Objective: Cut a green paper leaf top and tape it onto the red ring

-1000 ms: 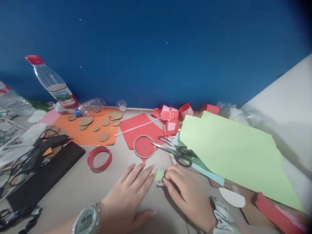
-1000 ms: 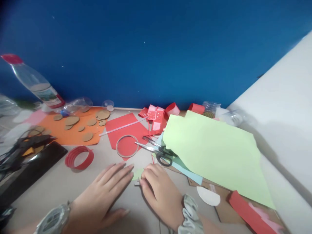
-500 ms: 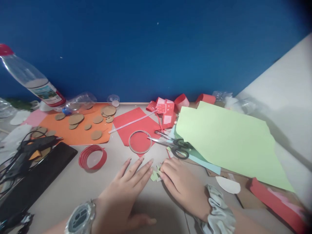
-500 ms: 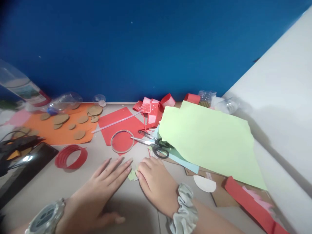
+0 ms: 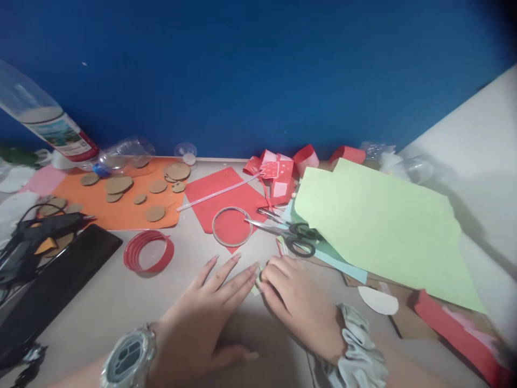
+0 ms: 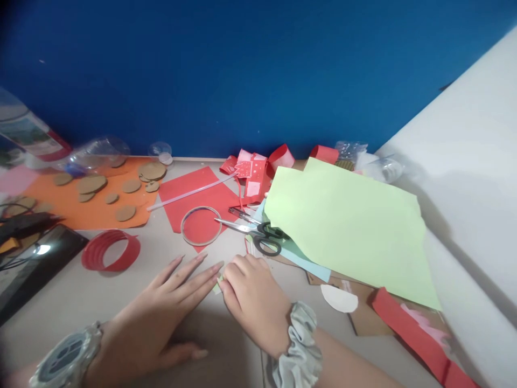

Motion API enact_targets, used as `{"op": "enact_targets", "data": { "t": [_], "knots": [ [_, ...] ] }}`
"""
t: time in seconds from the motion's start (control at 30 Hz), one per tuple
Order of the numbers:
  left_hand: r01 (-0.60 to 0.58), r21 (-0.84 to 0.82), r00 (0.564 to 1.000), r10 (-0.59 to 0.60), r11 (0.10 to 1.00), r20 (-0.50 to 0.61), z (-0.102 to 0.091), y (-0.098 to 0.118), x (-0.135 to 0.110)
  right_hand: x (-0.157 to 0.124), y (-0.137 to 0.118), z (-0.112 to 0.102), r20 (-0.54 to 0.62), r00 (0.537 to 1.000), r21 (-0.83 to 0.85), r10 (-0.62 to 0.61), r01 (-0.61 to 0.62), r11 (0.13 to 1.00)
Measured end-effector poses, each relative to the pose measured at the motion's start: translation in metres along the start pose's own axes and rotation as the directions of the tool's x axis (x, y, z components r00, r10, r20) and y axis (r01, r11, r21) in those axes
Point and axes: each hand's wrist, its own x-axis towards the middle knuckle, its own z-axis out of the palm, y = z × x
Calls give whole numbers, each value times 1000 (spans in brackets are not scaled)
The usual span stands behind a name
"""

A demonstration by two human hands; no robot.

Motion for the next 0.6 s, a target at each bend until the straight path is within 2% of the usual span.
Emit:
{"op": "enact_targets", "data": {
  "t": [0.6],
  "knots": [
    [9,36,999,-10,999,32,2,-1,-1,1,1,0,-2,1000,-37,-26,26,999]
  ]
}}
